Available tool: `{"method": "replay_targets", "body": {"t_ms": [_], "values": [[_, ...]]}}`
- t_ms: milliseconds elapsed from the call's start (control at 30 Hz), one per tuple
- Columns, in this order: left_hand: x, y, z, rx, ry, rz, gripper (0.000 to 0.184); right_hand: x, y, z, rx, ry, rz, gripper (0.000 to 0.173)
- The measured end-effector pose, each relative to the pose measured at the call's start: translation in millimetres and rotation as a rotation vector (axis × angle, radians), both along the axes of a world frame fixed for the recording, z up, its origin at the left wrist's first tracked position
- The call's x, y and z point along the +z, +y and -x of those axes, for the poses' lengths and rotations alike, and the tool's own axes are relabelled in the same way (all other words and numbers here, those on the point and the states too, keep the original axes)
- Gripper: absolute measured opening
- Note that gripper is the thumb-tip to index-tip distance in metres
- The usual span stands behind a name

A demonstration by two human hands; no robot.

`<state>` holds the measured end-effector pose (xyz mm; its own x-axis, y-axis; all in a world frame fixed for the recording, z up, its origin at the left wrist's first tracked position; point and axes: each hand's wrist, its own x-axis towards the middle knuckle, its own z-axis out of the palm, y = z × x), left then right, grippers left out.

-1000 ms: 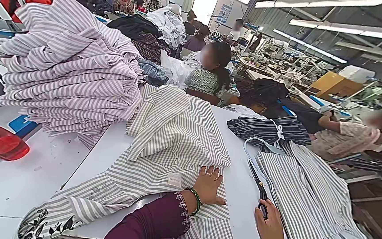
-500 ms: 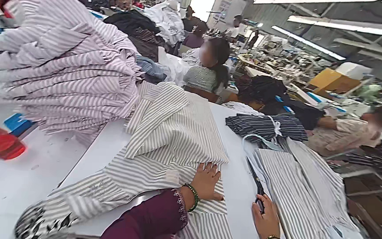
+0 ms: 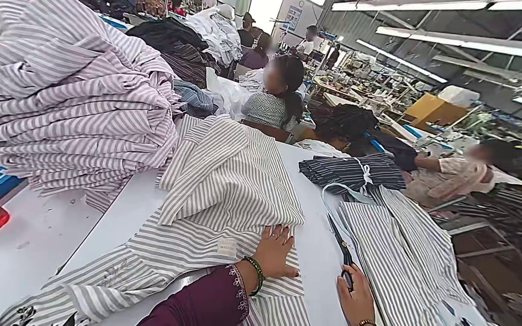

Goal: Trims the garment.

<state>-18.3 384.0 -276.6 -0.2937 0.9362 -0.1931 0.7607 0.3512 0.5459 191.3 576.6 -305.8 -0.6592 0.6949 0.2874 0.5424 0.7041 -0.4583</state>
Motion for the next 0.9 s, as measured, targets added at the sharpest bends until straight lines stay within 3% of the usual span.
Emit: {"method": "replay_targets", "body": {"t_ms": [700,900], "values": [[1.8,-1.0,0.0,-0.003,-0.011,-0.001,0.090,5.8,-2.9,-0.1,0.014,-0.027,0.019,0.040],[0.3,0.0,-1.1,0.002,0.002,0.002,0.105,10.0,-5.6,1.7,0.009,-0.033,0.020,0.040]]}}
